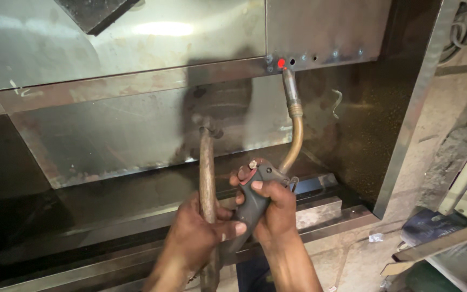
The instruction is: The person welds a metal sheet using a welding torch, creating bright sparks and molten metal. They hold a hammer in the other hand, occasionally tapping the weld area.
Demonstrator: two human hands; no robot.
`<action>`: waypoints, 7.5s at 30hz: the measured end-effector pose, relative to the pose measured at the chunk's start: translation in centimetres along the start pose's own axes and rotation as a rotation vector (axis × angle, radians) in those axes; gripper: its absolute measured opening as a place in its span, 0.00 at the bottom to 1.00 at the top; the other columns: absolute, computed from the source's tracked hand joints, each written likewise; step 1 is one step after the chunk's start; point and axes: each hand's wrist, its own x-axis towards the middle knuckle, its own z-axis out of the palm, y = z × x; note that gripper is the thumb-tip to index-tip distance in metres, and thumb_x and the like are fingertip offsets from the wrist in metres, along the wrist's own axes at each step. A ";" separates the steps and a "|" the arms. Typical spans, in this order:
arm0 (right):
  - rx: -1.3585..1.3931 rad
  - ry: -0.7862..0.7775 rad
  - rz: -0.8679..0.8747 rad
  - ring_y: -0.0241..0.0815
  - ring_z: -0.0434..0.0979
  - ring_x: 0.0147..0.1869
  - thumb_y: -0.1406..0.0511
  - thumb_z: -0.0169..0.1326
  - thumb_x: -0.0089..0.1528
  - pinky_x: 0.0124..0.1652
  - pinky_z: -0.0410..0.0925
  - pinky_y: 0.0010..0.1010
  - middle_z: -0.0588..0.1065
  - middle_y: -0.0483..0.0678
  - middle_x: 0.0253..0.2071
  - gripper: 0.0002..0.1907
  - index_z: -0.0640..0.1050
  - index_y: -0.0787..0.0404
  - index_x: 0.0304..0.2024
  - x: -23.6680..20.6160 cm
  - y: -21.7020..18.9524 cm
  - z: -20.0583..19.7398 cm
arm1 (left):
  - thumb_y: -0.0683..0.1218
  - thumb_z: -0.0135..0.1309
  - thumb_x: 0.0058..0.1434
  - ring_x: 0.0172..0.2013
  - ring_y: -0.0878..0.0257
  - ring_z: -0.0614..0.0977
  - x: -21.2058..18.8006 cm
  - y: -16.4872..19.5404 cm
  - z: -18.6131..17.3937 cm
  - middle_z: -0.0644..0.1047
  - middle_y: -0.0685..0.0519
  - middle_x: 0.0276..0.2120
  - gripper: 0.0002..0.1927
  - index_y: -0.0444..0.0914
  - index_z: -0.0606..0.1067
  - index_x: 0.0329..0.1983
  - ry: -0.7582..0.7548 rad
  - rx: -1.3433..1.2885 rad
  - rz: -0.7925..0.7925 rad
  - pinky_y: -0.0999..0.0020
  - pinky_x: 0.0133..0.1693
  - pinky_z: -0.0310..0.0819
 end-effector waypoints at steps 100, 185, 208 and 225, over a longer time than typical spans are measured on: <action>0.210 -0.030 -0.008 0.50 0.78 0.45 0.67 0.56 0.52 0.37 0.75 0.34 0.75 0.54 0.45 0.25 0.71 0.62 0.53 1.0 2.4 -5.1 | 0.38 0.69 0.48 0.32 0.65 0.81 3.6 -4.9 -0.5 0.79 0.52 0.29 0.24 0.34 0.76 0.48 0.036 0.332 0.211 0.67 0.36 0.78; 0.167 -0.011 -0.023 0.52 0.75 0.49 0.65 0.56 0.52 0.40 0.74 0.37 0.71 0.53 0.43 0.27 0.69 0.62 0.54 -0.3 0.9 -4.4 | 0.38 0.66 0.48 0.27 0.70 0.80 1.7 -4.8 1.4 0.80 0.55 0.31 0.37 0.40 0.69 0.63 -0.077 0.248 0.334 0.72 0.30 0.78; 0.220 -0.022 -0.062 0.52 0.74 0.49 0.68 0.55 0.52 0.38 0.75 0.32 0.72 0.55 0.43 0.24 0.69 0.64 0.51 0.3 0.9 -4.2 | 0.50 0.62 0.59 0.29 0.61 0.86 -0.8 -0.9 -3.8 0.86 0.48 0.34 0.23 0.40 0.73 0.56 0.462 0.674 0.608 0.62 0.35 0.81; 0.175 -0.129 -0.031 0.52 0.77 0.46 0.68 0.56 0.51 0.38 0.76 0.35 0.73 0.57 0.42 0.28 0.69 0.64 0.54 0.7 0.3 -3.2 | 0.47 0.77 0.44 0.33 0.59 0.87 2.7 -1.5 -4.2 0.85 0.47 0.31 0.27 0.36 0.79 0.46 0.050 0.574 0.389 0.63 0.39 0.84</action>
